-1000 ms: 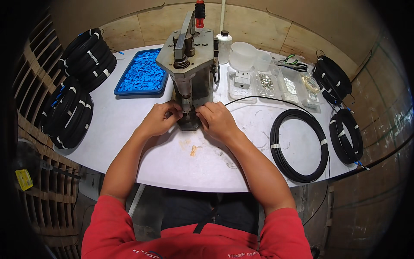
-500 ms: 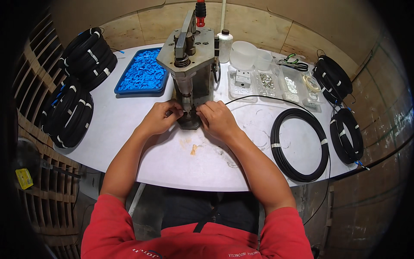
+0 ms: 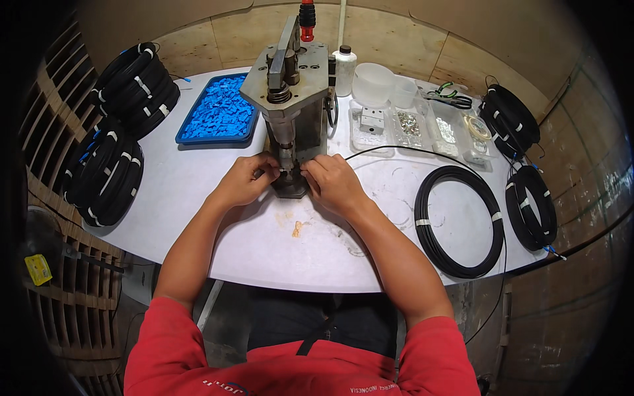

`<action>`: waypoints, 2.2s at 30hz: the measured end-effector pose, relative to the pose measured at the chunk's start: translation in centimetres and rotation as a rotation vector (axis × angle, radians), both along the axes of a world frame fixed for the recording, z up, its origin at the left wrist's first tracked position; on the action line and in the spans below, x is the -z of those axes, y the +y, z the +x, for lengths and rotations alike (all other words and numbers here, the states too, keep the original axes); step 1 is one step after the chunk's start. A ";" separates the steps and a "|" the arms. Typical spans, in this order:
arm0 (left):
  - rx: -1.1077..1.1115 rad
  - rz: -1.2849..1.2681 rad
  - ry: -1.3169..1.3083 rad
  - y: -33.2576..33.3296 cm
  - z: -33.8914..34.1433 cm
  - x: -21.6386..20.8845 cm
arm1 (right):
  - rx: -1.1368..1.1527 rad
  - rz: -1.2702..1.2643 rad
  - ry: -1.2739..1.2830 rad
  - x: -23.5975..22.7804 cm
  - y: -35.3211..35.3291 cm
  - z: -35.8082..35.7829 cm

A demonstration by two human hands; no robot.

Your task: Assembling a cable harness by attaching connectors and crimping components using a bench-top machine.

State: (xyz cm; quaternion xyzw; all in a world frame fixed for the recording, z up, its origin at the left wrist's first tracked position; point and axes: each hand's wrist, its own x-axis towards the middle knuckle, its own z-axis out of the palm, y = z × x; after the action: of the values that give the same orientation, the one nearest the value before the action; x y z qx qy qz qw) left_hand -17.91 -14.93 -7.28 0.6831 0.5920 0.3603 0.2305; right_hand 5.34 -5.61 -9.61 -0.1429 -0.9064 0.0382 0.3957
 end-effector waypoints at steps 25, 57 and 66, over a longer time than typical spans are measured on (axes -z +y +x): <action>0.000 -0.026 -0.001 0.0 0.0 0.0 | -0.005 -0.019 0.016 -0.2 -0.1 -0.1; -0.028 -0.033 -0.012 0.3 0.4 -0.2 | 0.037 -0.096 0.022 0.0 0.0 -0.3; -0.021 -0.020 -0.028 0.2 0.2 0.1 | 0.050 -0.087 0.027 -0.2 -0.3 -0.2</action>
State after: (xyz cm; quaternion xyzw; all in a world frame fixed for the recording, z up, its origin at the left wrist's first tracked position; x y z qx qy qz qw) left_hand -17.67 -14.69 -7.36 0.6694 0.5992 0.3664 0.2420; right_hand 5.15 -5.88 -9.38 -0.1821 -0.8945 0.0697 0.4023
